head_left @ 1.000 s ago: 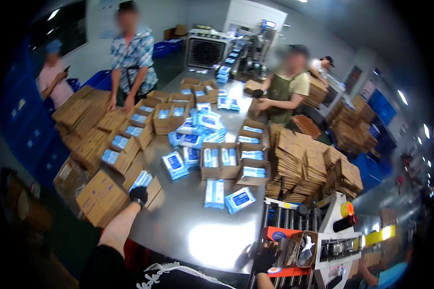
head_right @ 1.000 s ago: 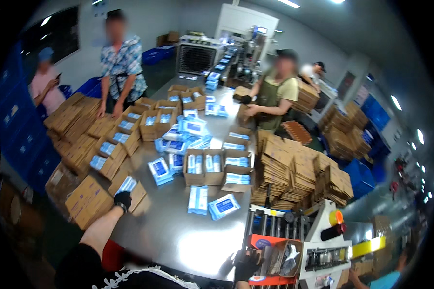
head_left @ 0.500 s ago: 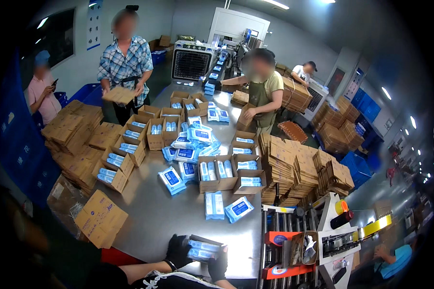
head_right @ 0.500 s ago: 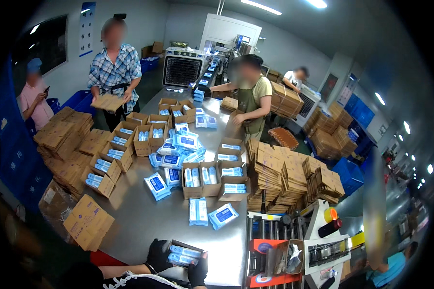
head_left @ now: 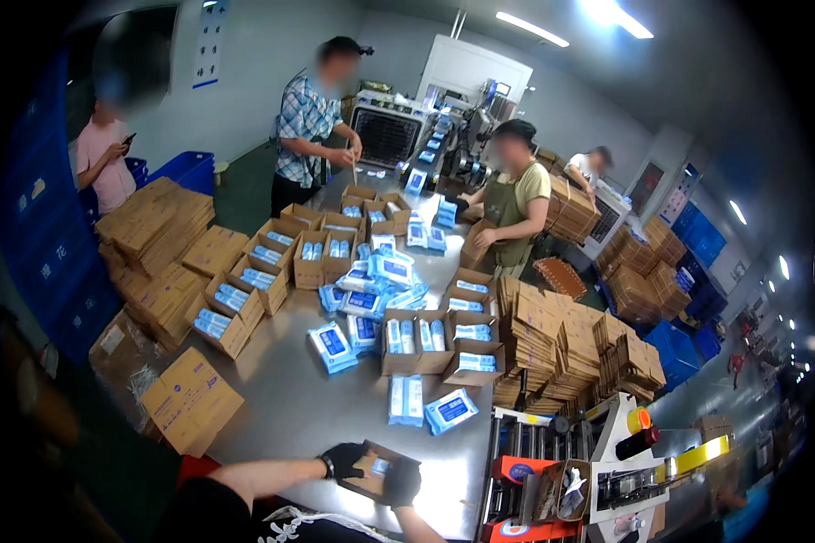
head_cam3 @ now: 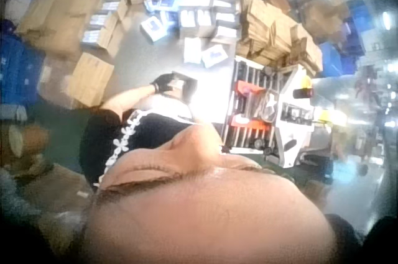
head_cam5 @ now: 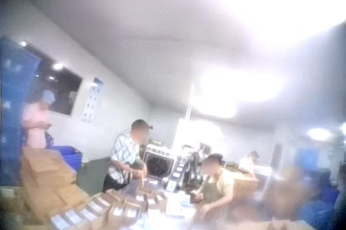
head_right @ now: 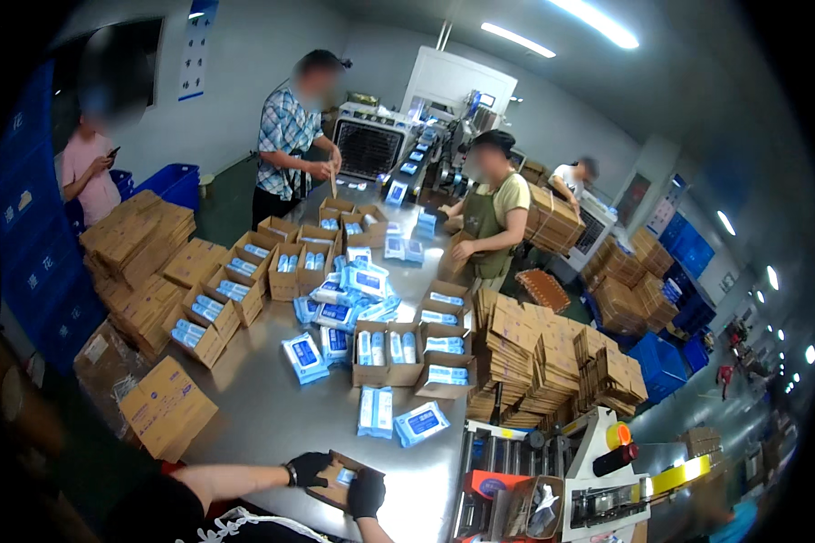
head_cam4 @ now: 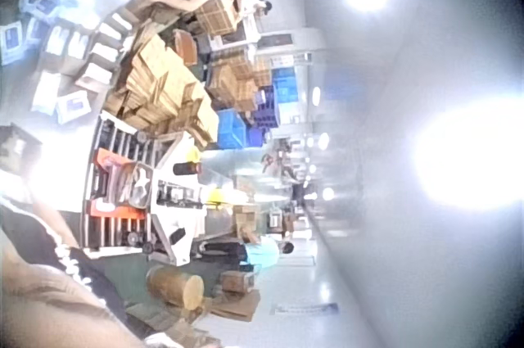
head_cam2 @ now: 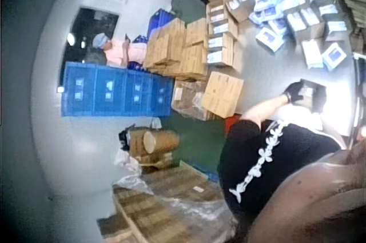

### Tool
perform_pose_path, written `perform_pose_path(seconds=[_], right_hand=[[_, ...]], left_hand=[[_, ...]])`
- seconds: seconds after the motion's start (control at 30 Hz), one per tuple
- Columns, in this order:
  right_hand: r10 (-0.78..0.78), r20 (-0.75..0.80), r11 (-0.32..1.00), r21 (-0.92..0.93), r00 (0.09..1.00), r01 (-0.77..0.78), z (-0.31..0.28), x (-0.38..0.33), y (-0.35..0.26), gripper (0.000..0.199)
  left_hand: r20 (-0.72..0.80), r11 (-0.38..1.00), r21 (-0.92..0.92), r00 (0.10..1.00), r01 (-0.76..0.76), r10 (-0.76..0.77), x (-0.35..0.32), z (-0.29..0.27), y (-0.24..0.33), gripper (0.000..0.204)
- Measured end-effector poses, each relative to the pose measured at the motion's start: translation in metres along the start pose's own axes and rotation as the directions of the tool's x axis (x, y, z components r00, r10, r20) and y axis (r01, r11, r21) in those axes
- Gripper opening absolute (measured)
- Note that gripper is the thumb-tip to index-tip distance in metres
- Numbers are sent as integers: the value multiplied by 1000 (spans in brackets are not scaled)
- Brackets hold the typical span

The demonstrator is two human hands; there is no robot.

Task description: The person places blue packages into small cardboard boxes, closes the box flaps, and sets them on a conveyor belt or moves them to another part of the table.

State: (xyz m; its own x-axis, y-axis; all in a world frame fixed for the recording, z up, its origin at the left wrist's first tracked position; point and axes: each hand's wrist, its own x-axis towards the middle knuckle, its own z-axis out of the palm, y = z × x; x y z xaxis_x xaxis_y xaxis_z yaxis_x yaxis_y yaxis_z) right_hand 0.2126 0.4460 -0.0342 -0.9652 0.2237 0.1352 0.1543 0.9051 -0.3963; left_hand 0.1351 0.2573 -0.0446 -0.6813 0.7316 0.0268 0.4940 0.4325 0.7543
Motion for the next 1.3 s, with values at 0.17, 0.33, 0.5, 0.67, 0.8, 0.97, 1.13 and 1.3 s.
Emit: perform_pose_path(seconds=[0.17,0.33,0.5,0.67,0.8,0.97,1.13,1.3], right_hand=[[-350,28,927,157,936,341,-29,6,-41,28],[-249,102,968,-1,963,250,-34,-19,-31,47],[-231,106,972,76,967,223,-62,-42,34,58],[3,-10,999,53,1000,-3,-71,-33,169,57],[-54,-160,986,-165,986,27,-129,-24,218,57],[53,-154,992,-108,987,-70,-128,-27,187,53],[-80,-49,964,250,996,89,-108,-34,134,50],[-151,-64,939,303,986,164,-77,61,141,58]], left_hand=[[172,794,-138,804,592,-570,-33,57,-41,82],[498,914,355,867,-195,-9,-20,89,-36,48],[357,869,-422,928,257,-101,17,132,-5,49],[598,962,-247,799,115,59,86,158,50,60],[148,950,303,982,70,-120,159,125,67,72],[31,718,681,974,145,-225,268,81,64,80],[99,740,660,962,129,-256,302,92,45,69],[-131,807,578,990,122,-56,219,90,-6,64]])
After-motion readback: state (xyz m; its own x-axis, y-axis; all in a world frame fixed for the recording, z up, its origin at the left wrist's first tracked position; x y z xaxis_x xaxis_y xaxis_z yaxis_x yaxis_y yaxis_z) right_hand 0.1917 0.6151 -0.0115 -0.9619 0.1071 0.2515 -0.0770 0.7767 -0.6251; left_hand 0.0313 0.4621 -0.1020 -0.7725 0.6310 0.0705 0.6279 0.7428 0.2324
